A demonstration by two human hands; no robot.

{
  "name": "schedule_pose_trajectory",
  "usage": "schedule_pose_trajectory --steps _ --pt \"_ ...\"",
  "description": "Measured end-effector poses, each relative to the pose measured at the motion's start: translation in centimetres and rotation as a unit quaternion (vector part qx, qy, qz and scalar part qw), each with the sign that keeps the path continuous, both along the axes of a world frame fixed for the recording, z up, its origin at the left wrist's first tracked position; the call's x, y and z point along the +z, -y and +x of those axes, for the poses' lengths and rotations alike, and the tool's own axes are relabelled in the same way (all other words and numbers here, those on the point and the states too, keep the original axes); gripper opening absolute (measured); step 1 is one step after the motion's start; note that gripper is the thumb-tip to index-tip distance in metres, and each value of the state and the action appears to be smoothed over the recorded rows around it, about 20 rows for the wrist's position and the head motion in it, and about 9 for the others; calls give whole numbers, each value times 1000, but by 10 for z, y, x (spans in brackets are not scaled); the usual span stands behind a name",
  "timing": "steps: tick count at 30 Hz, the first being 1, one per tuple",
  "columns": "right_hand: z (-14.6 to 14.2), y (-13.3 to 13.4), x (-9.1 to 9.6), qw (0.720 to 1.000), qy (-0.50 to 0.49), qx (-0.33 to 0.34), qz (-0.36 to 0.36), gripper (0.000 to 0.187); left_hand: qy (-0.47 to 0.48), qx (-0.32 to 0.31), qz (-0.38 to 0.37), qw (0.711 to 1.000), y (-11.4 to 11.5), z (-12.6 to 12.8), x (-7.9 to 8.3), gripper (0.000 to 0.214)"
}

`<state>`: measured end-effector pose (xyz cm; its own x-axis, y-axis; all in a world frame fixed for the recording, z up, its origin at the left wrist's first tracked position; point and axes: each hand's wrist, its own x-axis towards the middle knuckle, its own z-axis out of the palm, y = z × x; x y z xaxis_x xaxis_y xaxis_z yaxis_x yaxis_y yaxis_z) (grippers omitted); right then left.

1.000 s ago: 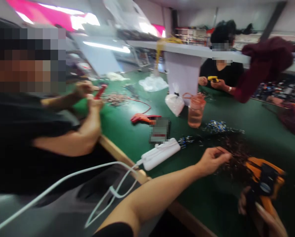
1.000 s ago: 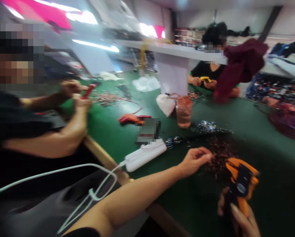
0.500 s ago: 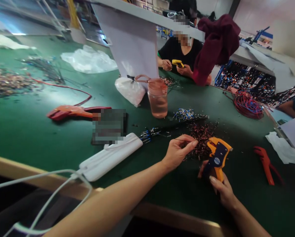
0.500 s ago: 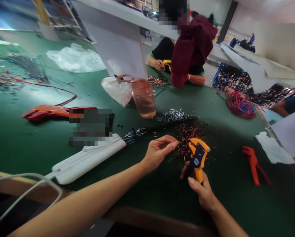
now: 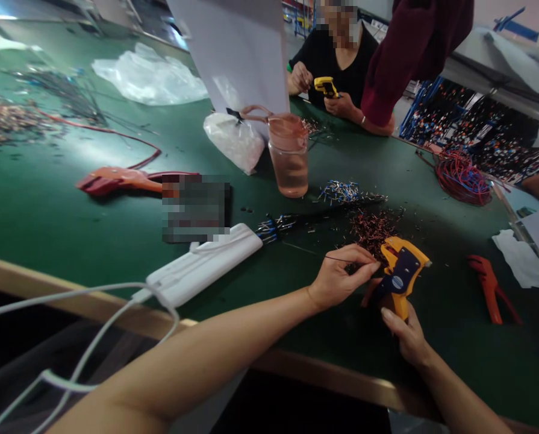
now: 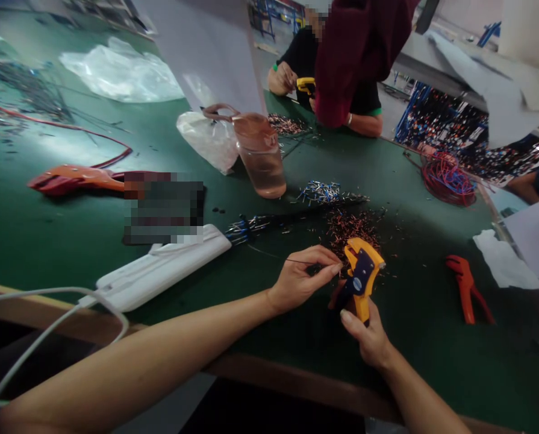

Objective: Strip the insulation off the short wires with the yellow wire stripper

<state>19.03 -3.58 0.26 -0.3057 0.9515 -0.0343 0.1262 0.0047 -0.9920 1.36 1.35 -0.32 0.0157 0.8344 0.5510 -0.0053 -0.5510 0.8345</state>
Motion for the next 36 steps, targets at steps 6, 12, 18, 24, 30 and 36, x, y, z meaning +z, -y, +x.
schedule_pose_trajectory --steps 6,12,18,24,30,36 --pt "1 0 -2 1000 -1 2 5 40 -6 8 32 999 5 1 3 9" --pt "3 2 -6 1000 1 0 5 38 -20 16 48 999 7 3 2 12" --pt "3 2 -11 1000 9 -4 24 38 -15 -1 61 998 9 4 2 10" --pt "4 5 -21 998 10 -51 24 36 -14 -24 81 996 10 5 3 9" --pt "5 8 -27 996 0 -86 0 39 -13 -20 86 996 9 7 1 9" --pt "7 3 -24 988 -83 -117 -49 38 15 -12 22 1000 3 2 2 12"
